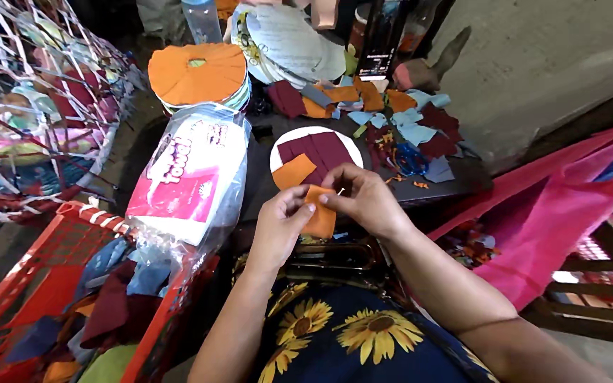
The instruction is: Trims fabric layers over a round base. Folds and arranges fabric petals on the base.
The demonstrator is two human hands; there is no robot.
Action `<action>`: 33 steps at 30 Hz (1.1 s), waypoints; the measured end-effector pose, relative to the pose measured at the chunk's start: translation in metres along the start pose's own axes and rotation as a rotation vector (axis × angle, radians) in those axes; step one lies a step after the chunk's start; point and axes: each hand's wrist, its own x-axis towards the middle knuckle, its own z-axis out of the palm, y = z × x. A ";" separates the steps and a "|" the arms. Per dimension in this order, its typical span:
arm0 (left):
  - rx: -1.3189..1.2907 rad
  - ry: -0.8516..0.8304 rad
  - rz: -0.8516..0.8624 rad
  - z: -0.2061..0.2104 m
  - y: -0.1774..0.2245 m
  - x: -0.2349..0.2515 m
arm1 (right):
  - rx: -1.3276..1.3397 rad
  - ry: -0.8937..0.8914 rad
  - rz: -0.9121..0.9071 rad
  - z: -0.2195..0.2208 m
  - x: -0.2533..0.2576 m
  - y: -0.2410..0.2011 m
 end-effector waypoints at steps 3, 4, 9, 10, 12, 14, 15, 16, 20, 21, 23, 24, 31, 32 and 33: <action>0.114 0.006 0.032 0.001 -0.004 0.000 | -0.160 -0.009 -0.049 -0.003 0.000 0.001; 0.126 0.009 0.035 0.001 -0.006 0.000 | -0.193 -0.009 -0.078 -0.003 -0.001 0.002; 0.007 0.023 0.037 0.003 -0.012 0.000 | -0.361 0.073 -0.292 0.004 -0.007 0.009; -0.055 0.023 0.019 0.004 -0.012 0.000 | -0.404 0.111 -0.367 0.006 -0.007 0.012; -0.206 0.022 -0.033 0.007 -0.011 -0.001 | -0.500 0.189 -0.545 0.008 -0.006 0.019; -0.378 0.006 -0.106 0.007 -0.011 -0.002 | -0.575 0.233 -0.701 0.008 -0.004 0.024; -0.462 -0.009 -0.139 0.006 -0.011 -0.003 | -0.596 0.239 -0.756 0.008 -0.004 0.025; -0.544 -0.030 -0.166 0.005 -0.012 -0.003 | -0.607 0.243 -0.797 0.008 -0.004 0.025; -0.810 -0.100 -0.209 0.003 -0.022 -0.003 | -0.563 0.180 -0.832 0.010 -0.009 0.019; -0.843 -0.095 -0.223 0.003 -0.022 -0.003 | -0.545 0.159 -0.833 0.011 -0.010 0.018; -0.865 -0.068 -0.248 0.004 -0.019 -0.003 | -0.499 0.117 -0.844 0.011 -0.011 0.015; -0.858 -0.042 -0.248 0.004 -0.019 -0.004 | -0.469 0.096 -0.855 0.010 -0.012 0.015; -0.541 0.173 -0.030 -0.003 -0.023 -0.009 | -0.326 -0.011 -0.618 0.002 -0.015 0.008; -0.524 0.198 0.005 -0.005 -0.024 -0.010 | -0.345 -0.026 -0.562 0.001 -0.016 0.006; -0.505 0.207 0.038 -0.008 -0.024 -0.010 | -0.369 -0.036 -0.518 0.000 -0.016 0.004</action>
